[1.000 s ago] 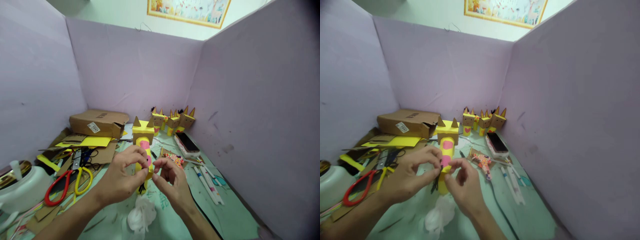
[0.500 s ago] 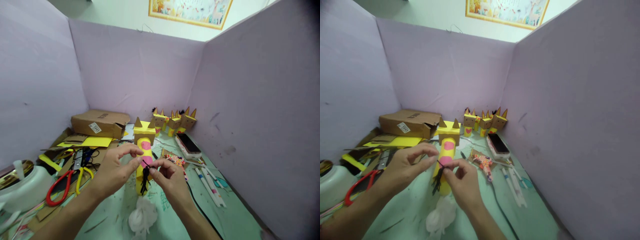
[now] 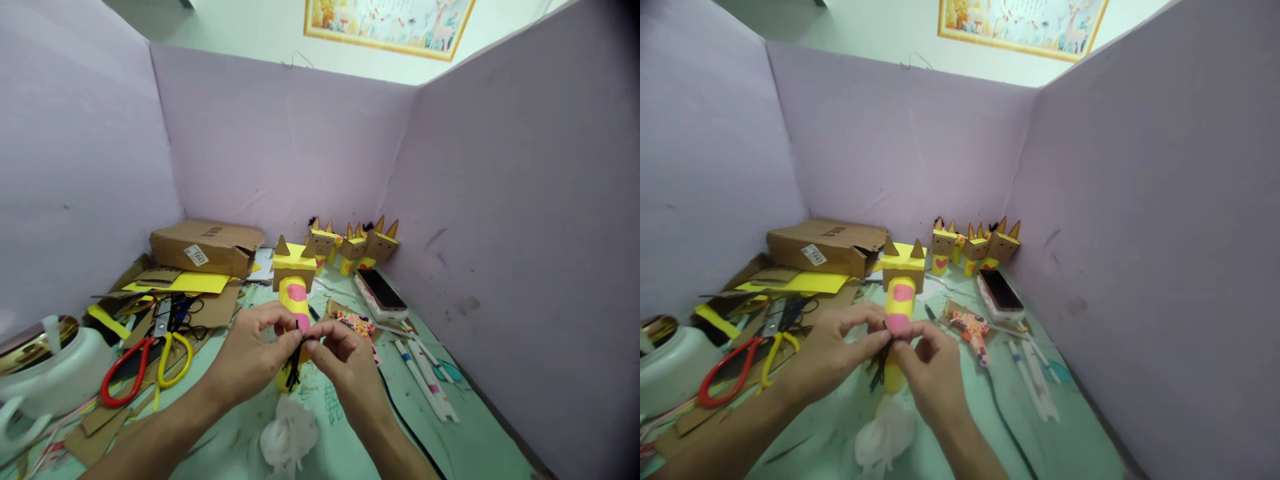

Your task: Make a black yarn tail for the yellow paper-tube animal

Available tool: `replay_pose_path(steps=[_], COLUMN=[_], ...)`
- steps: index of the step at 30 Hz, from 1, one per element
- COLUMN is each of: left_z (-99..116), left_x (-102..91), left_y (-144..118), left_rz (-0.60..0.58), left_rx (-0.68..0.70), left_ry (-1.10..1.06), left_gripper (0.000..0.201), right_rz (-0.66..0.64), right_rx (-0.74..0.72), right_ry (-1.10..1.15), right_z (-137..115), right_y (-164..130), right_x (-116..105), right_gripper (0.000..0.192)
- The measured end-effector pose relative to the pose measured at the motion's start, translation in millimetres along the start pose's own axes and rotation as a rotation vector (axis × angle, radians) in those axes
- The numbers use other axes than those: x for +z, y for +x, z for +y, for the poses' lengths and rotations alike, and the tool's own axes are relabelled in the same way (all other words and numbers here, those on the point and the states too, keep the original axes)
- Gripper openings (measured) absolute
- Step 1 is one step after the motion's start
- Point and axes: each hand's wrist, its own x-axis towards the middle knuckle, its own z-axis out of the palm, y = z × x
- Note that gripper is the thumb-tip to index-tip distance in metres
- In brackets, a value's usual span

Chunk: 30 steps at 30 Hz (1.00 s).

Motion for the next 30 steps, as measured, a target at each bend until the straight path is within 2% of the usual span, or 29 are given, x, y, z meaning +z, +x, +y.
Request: replay_pose_path(steps=[8,12,15,18,21,24,30], left_z=[-6,-5,-3,-2,-2,-2,0], left_x=[-3.0,-3.1,-3.4,-3.2,-2.8,-2.8,-3.0], left_y=[1,1,1,1,1,1,2], left_rz=[0.018,0.028,0.022,0.017,0.014,0.008,0.014], left_rx=[-0.040,-0.075,-0.071,-0.047,-0.028,-0.021,-0.025], left_ry=[-0.017,-0.011,-0.008,-0.001,0.008,0.009,-0.009], left_gripper=[0.018,0.018,0.017,0.017,0.016,0.016,0.016], right_rz=[0.017,-0.038,-0.024,0.026,0.061,0.027,-0.026], right_rx=[0.006,-0.037,-0.042,-0.056,-0.176,-0.345,-0.486], right_ry=[0.051,0.072,0.014,-0.081,-0.235,-0.378,-0.511], right_z=[8,14,16,7,-10,-24,-22], right_y=[-7,-10,-7,0,7,11,11], right_x=[-12,-18,-24,-27,-24,-17,-13], right_gripper=[0.013,0.008,0.006,0.010,0.013,0.010,0.008])
